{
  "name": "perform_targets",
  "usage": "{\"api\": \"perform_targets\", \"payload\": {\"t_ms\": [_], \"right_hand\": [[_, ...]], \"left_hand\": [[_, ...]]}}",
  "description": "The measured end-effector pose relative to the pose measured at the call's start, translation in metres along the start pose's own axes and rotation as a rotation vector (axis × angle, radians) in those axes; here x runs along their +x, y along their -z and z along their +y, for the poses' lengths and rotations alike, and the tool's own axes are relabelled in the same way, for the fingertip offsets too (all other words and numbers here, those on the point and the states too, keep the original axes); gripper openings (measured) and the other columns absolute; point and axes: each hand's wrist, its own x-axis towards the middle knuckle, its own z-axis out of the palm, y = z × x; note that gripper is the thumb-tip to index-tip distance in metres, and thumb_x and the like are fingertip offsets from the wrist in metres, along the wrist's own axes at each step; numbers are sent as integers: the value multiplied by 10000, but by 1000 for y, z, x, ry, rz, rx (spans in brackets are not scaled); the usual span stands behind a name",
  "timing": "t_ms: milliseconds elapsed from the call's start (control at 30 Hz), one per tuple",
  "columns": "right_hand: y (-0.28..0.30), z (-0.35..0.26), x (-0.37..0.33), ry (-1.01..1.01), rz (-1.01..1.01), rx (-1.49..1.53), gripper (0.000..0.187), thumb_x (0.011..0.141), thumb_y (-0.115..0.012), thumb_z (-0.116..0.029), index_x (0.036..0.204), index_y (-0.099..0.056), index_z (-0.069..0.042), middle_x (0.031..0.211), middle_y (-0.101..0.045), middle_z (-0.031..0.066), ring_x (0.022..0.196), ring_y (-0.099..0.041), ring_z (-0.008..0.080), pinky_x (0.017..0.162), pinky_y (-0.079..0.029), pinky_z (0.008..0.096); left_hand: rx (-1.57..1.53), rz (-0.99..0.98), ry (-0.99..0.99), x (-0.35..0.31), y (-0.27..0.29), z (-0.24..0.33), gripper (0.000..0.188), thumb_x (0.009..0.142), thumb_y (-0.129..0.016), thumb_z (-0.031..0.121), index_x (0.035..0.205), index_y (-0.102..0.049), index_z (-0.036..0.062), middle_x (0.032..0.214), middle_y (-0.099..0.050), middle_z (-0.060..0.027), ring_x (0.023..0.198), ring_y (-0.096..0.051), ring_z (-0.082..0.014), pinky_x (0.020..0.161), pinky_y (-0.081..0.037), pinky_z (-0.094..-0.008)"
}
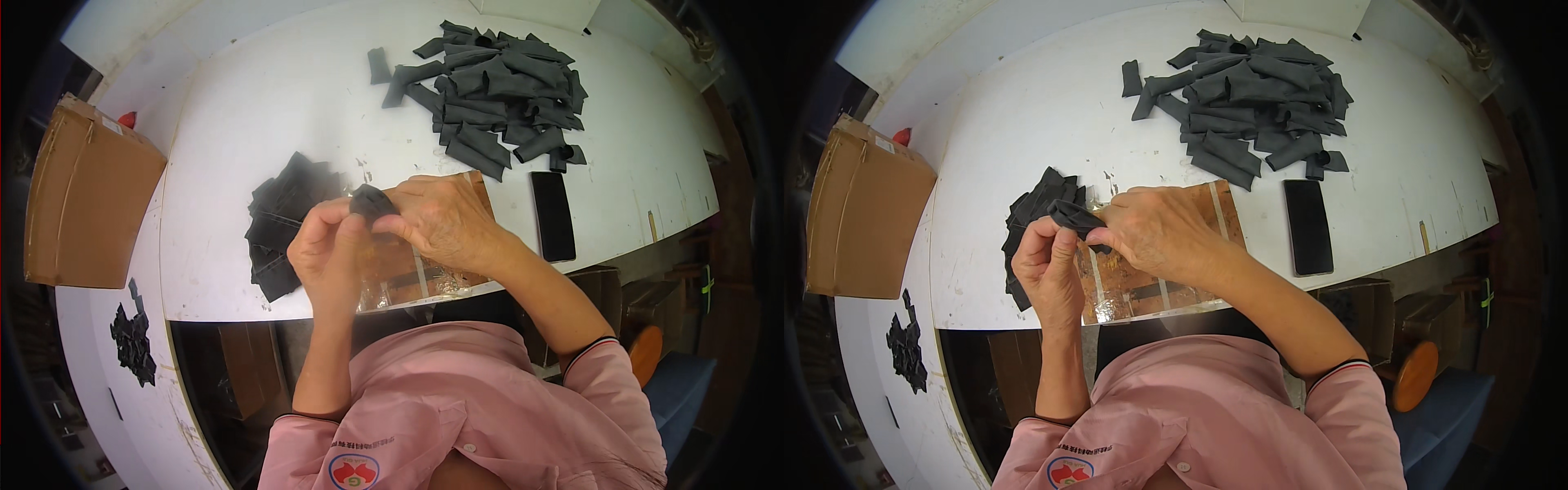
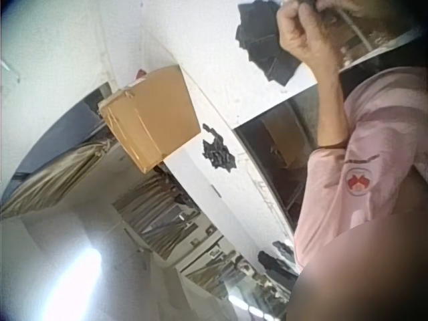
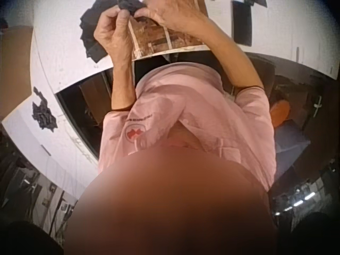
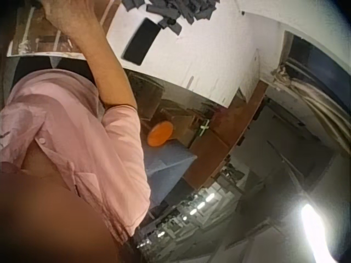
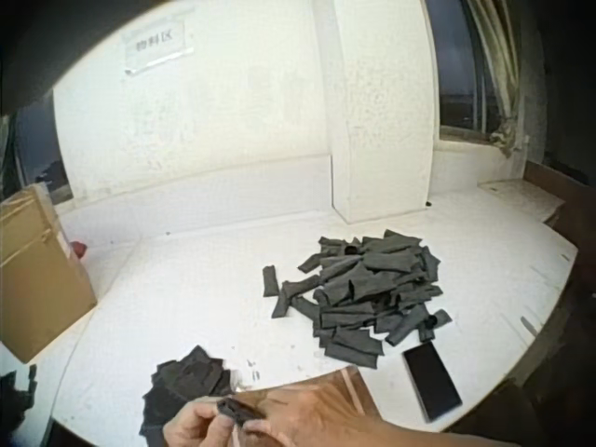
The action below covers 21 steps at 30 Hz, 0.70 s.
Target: Manually wrapping or assembling black rubber or foam components on a workbench.
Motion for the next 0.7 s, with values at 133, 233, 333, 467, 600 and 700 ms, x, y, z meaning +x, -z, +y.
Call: {"api": "perform_targets", "payload": {"t_ms": [133,233,333,467,600,700], "right_hand": [[-5,4,-1,23,80,53,270,749,-577,-283,689,-553,-20,598,-517,90,596,-528,251,513,-397,357],[14,-6,6,37,56,36,270,749,-580,-274,660,-549,-21,589,-521,96,597,-536,261,516,-407,363],[14,-6,9,27,-5,6,267,744,-589,-262,637,-548,-20,584,-530,107,597,-544,273,527,-418,372],[-19,9,-1,69,142,128,267,748,-587,-266,662,-557,-14,591,-538,114,601,-552,273,527,-424,370],[-14,7,-3,-32,66,166,197,767,-562,-188,794,-590,5,700,-577,126,666,-556,279,611,-440,350],[-10,7,-3,30,105,167,259,762,-571,-265,717,-578,-11,593,-542,122,603,-555,278,534,-430,361]], "left_hand": [[55,5,-10,3,-4,-2,52,792,-565,38,801,-561,-14,832,-570,-42,758,-495,-71,678,-394,-194],[-194,23,-13,6,-7,4,35,800,-548,26,805,-562,-5,835,-584,-47,746,-512,-67,676,-399,-192],[-192,79,11,4,-8,9,33,799,-550,32,792,-558,0,804,-590,-35,699,-510,-56,649,-401,-190],[-62,17,75,-1,4,-17,78,793,-572,73,807,-567,-4,788,-589,-24,698,-505,-53,654,-398,-190],[-46,23,107,3,-2,-9,36,801,-560,42,804,-549,7,766,-565,-4,698,-489,-51,649,-375,-179],[-34,-7,-39,6,-9,6,37,811,-541,43,804,-540,6,778,-562,-9,690,-489,-57,665,-382,-188]]}}
